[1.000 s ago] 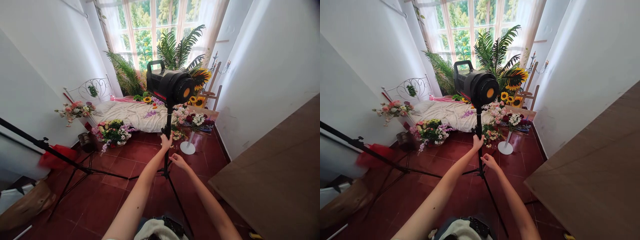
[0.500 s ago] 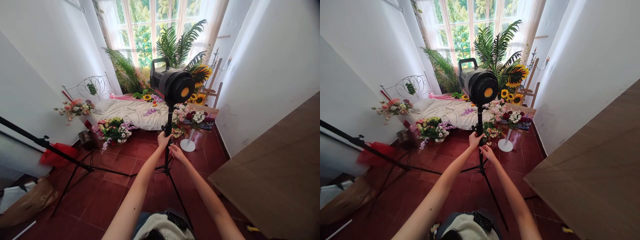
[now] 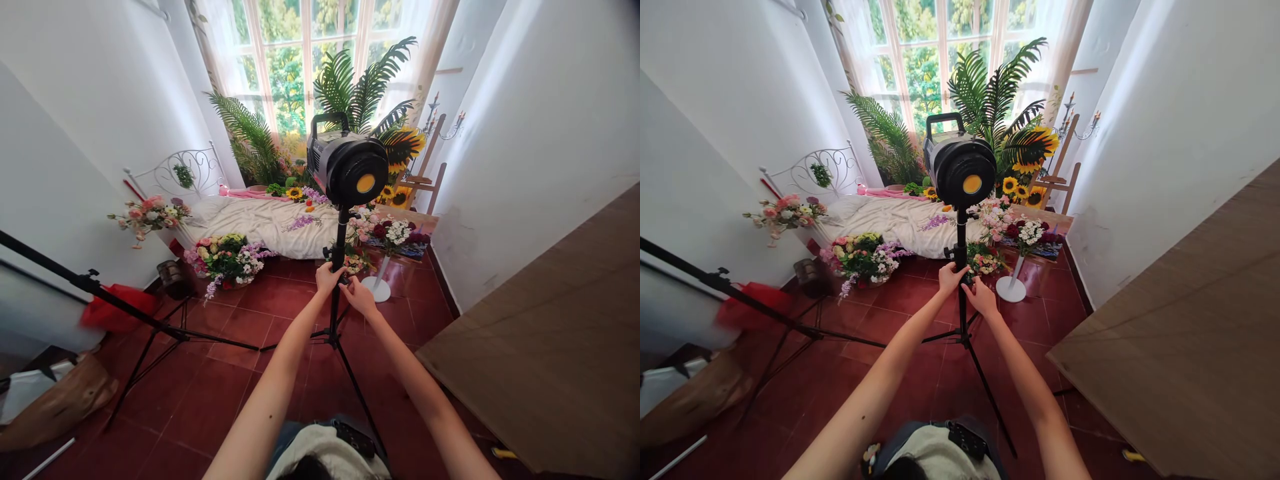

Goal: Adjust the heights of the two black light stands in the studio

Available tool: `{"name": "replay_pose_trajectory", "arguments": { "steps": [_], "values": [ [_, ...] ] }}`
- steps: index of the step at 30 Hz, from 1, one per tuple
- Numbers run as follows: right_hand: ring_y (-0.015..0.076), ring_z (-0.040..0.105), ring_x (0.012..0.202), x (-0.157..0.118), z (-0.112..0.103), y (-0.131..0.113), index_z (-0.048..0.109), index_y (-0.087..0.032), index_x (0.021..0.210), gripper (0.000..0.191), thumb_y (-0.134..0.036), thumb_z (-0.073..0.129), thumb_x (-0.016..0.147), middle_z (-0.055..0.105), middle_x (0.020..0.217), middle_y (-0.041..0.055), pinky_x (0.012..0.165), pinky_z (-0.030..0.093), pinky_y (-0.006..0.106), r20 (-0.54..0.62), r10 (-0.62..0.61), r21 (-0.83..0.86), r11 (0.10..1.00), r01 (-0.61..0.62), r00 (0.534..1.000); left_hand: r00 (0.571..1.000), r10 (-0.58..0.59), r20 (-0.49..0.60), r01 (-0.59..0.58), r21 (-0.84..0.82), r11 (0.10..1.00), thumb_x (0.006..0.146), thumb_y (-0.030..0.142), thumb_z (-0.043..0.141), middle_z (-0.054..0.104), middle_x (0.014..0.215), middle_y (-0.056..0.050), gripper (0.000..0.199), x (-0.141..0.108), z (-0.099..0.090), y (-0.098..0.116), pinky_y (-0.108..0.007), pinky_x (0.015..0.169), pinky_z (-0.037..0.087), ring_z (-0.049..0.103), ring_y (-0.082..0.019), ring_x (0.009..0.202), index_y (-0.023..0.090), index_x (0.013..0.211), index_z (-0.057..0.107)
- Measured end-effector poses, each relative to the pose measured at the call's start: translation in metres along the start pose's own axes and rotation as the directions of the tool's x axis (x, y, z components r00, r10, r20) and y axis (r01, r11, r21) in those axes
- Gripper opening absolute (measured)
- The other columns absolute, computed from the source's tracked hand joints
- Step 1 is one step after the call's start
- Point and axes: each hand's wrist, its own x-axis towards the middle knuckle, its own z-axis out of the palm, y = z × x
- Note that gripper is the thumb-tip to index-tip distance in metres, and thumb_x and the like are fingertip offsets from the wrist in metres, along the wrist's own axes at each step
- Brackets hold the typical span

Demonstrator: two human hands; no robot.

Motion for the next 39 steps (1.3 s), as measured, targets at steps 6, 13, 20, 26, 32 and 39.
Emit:
{"name": "replay_pose_trajectory", "arguments": {
  "steps": [6, 13, 20, 26, 32, 39],
  "values": [
    [0.0223, 0.063, 0.08, 0.002, -0.012, -0.009, 0.057, -0.02, 0.095, 0.045, -0.062, 0.044, 0.087, 0.067, 0.089, 0.0111, 0.062, 0.036, 0.026, 0.021, -0.09, -0.289, 0.953, 0.092, 0.996, 1.0, 0.017, -0.014, -0.017, -0.009, 1.0, 0.074, 0.05, 0.064, 0.073, 0.088, -0.004, 0.032, 0.0, 0.003, -0.004, -0.024, 0.068, 0.045, 0.064, -0.016, 0.079, 0.021, 0.086, 0.071],
    [0.0205, 0.062, 0.07, 0.012, 0.004, -0.002, 0.058, -0.018, 0.065, 0.056, -0.055, 0.028, 0.094, 0.066, 0.069, 0.0125, 0.064, 0.039, 0.029, 0.058, -0.032, -0.187, 0.982, 0.043, 0.998, 0.996, -0.086, 0.005, 0.086, -0.003, 0.996, 0.069, 0.05, 0.07, 0.073, 0.089, -0.006, 0.034, -0.002, -0.001, 0.003, -0.026, 0.07, 0.047, 0.066, -0.02, 0.083, 0.023, 0.089, 0.072],
    [0.013, 0.035, 0.039, 0.012, 0.045, -0.018, 0.034, -0.025, 0.056, 0.061, -0.071, 0.006, 0.085, 0.037, 0.042, -0.0001, 0.041, 0.03, 0.026, 0.133, 0.225, 0.69, 0.678, -0.253, 0.965, 0.995, -0.095, -0.01, 0.094, -0.042, 0.995, 0.067, 0.05, 0.073, 0.073, 0.089, -0.006, 0.035, -0.005, -0.003, 0.007, -0.029, 0.073, 0.049, 0.066, -0.021, 0.085, 0.024, 0.091, 0.072],
    [0.0122, 0.016, 0.038, 0.018, 0.051, -0.036, 0.016, -0.024, 0.06, 0.041, -0.055, 0.015, 0.087, 0.017, 0.046, -0.006, 0.039, 0.026, 0.026, 0.062, 0.201, 0.915, 0.381, -0.136, 0.978, 0.995, -0.096, 0.006, 0.096, -0.023, 0.995, 0.065, 0.05, 0.075, 0.073, 0.089, -0.006, 0.035, -0.002, -0.004, 0.004, -0.029, 0.074, 0.049, 0.066, -0.021, 0.086, 0.025, 0.088, 0.073],
    [0.015, 0.046, 0.047, 0.003, 0.043, -0.024, 0.037, -0.024, 0.063, 0.059, -0.068, 0.006, 0.086, 0.05, 0.053, 0.0036, 0.047, 0.039, 0.027, 0.234, 0.191, 0.773, 0.558, -0.302, 0.953, 0.997, -0.082, -0.008, 0.081, -0.078, 0.994, 0.068, 0.052, 0.072, 0.073, 0.09, -0.005, 0.036, -0.004, 0.001, 0.0, -0.028, 0.075, 0.05, 0.067, -0.02, 0.088, 0.025, 0.093, 0.071],
    [0.0247, 0.062, 0.084, -0.009, 0.021, -0.014, 0.055, -0.02, 0.093, 0.057, -0.065, 0.021, 0.091, 0.066, 0.091, 0.014, 0.067, 0.041, 0.031, 0.033, 0.225, -0.088, 0.971, -0.222, 0.974, 0.995, -0.104, -0.007, 0.102, -0.136, 0.985, 0.068, 0.053, 0.071, 0.074, 0.088, -0.003, 0.036, -0.004, 0.006, -0.005, -0.026, 0.074, 0.051, 0.068, -0.018, 0.087, 0.025, 0.09, 0.068]
  ]
}}
